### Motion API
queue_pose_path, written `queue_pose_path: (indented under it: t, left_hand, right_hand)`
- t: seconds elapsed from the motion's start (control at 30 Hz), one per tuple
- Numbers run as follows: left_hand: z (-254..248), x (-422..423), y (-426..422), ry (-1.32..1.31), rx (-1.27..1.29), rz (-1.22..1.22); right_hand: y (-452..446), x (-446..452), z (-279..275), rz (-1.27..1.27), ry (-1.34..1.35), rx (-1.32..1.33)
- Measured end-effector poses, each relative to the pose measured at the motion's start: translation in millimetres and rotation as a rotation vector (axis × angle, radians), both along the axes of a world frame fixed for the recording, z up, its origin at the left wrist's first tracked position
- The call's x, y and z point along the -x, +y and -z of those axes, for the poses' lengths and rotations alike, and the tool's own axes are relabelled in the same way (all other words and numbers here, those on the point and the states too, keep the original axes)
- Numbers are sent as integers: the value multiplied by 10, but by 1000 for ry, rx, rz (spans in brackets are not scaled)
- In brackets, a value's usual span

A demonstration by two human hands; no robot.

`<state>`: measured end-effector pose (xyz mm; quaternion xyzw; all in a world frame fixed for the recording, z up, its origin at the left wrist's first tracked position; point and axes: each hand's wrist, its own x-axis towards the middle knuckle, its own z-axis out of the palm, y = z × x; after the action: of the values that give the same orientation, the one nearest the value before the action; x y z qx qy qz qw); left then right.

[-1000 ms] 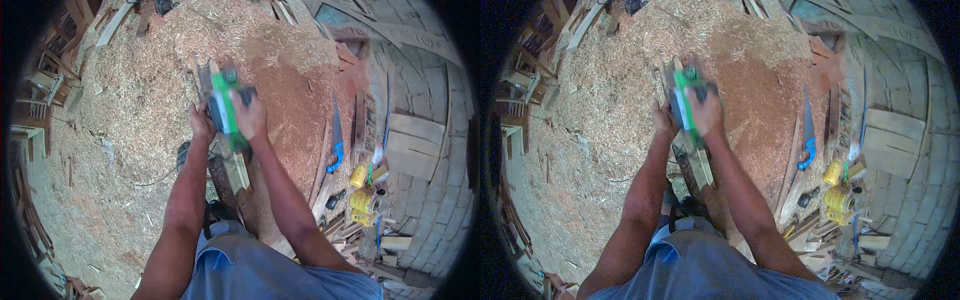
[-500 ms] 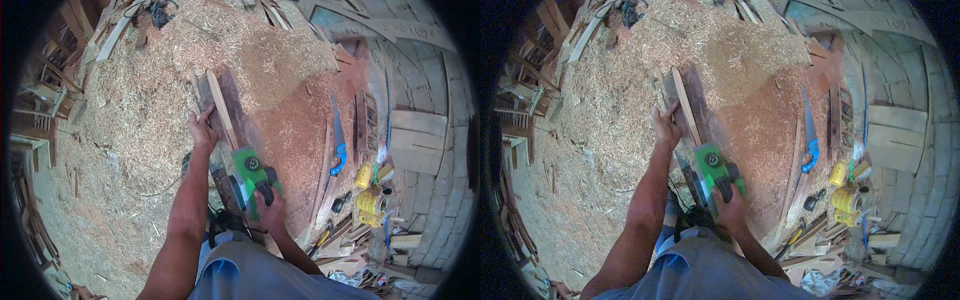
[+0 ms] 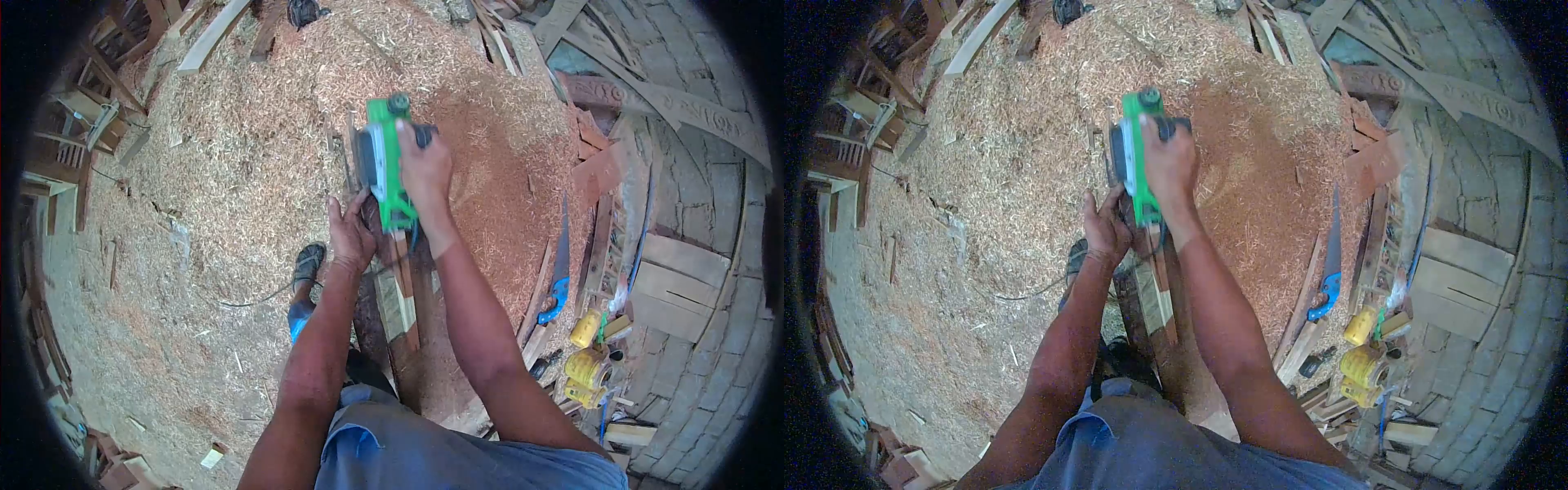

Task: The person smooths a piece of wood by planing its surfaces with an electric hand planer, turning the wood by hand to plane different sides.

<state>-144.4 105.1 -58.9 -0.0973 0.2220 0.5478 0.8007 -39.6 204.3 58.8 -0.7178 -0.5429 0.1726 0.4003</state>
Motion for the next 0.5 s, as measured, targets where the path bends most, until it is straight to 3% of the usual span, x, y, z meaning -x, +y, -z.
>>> queue_pose_path:
  t: [0.13, 0.23, 0.3, 0.37, 0.4, 0.47, 0.5]
  left_hand:
    - [-89, 8, 1, -2, -23, -2]
    - [-8, -32, 35, 117, 115, -37]
    - [151, -23, 43, 84, 4, -2]
    - [15, -16, 17, 109, -100, 9]
    - [-273, -9, -4, 91, 33, 2]
    - [-116, -26, 8, 159, -28, 25]
    - [-54, -23, 13, 196, -58, 40]
  right_hand:
    - [410, 43, -42, 9, 60, 90]
    - [-90, -78, -18, 16, 117, 180]
    - [-941, -110, -231, -47, 26, 80]
    - [-1958, -226, -254, -67, 61, 148]
    - [-2493, -253, -247, 16, -27, 197]
    - [-3539, -316, -349, 125, 121, 441]
    - [-3920, -254, -551, 165, 46, 485]
